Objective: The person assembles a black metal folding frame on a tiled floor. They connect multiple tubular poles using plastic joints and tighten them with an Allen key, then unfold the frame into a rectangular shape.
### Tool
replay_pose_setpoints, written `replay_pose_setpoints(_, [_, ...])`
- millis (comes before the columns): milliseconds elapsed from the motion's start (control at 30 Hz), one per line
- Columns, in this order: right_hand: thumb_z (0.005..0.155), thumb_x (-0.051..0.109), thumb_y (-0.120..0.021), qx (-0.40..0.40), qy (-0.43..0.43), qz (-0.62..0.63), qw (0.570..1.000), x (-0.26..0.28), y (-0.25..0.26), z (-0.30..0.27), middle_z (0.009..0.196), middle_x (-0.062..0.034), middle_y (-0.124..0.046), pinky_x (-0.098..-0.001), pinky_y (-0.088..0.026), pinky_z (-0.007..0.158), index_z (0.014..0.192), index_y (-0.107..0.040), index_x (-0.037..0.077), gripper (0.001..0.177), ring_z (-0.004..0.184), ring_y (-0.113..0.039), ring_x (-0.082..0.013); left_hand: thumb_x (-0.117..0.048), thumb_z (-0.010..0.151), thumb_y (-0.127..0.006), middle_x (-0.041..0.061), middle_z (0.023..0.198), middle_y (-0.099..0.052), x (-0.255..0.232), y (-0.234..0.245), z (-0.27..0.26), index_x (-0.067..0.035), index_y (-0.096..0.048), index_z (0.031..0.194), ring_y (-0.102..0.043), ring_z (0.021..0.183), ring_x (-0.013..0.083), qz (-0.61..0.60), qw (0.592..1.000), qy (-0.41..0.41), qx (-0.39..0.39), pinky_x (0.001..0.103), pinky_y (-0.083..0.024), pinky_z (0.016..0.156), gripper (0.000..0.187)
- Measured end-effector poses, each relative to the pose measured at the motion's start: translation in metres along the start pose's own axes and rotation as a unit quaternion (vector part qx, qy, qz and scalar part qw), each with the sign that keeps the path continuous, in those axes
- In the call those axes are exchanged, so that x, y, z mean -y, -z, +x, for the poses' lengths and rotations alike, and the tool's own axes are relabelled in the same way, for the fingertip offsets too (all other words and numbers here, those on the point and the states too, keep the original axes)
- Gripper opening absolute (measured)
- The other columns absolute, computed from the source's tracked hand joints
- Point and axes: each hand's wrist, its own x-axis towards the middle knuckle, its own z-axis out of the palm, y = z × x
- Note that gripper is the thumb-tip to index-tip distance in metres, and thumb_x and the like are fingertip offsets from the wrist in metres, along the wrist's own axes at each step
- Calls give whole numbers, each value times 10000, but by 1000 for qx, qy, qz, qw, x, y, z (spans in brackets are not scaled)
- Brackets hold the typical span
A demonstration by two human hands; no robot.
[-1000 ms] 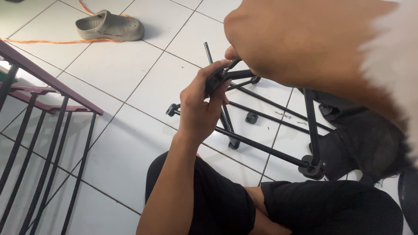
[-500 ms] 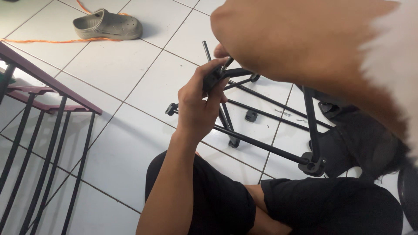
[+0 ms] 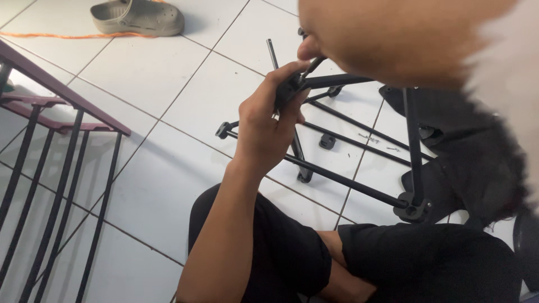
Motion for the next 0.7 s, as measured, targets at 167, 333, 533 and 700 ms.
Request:
replay_pose_setpoints(167, [892,344,-758,42,-176,-412,893,-25,-7,5,869,-106,-714,-354,-602,599,1230,-641,55,460,699,-702,-222,-6,1045,-689,27,945,-700,-2,0,2,-106,-572,1372,-699,720,91,-4,1000,0,4,246,-575,650,361])
replay_pose_setpoints(333, [995,381,-660,34,-199,-391,898,-33,-12,4,719,-88,-684,-346,-559,549,1067,-702,67,325,624,-677,-211,5,1048,-684,31,985,-712,-4,0,2,-102,-570,1377,-700,726,92,-3,1000,-5,0,240,-581,650,364])
replay_pose_setpoints(533, [1034,460,-620,33,-282,-298,911,-32,-14,4,675,-81,-693,-353,-543,525,983,-717,61,414,591,-680,-211,30,1012,-651,47,1103,-710,-5,1,4,-74,-549,1327,-691,732,92,-27,1000,-6,-9,235,-599,650,348])
replay_pose_setpoints(700, [835,175,-707,-55,-41,-394,917,-37,-11,-9,775,-85,-671,-318,-549,480,1084,-695,22,293,610,-667,-204,20,1064,-671,38,982,-706,-4,0,2,-92,-569,1389,-692,744,93,-9,1000,-7,6,243,-588,671,359])
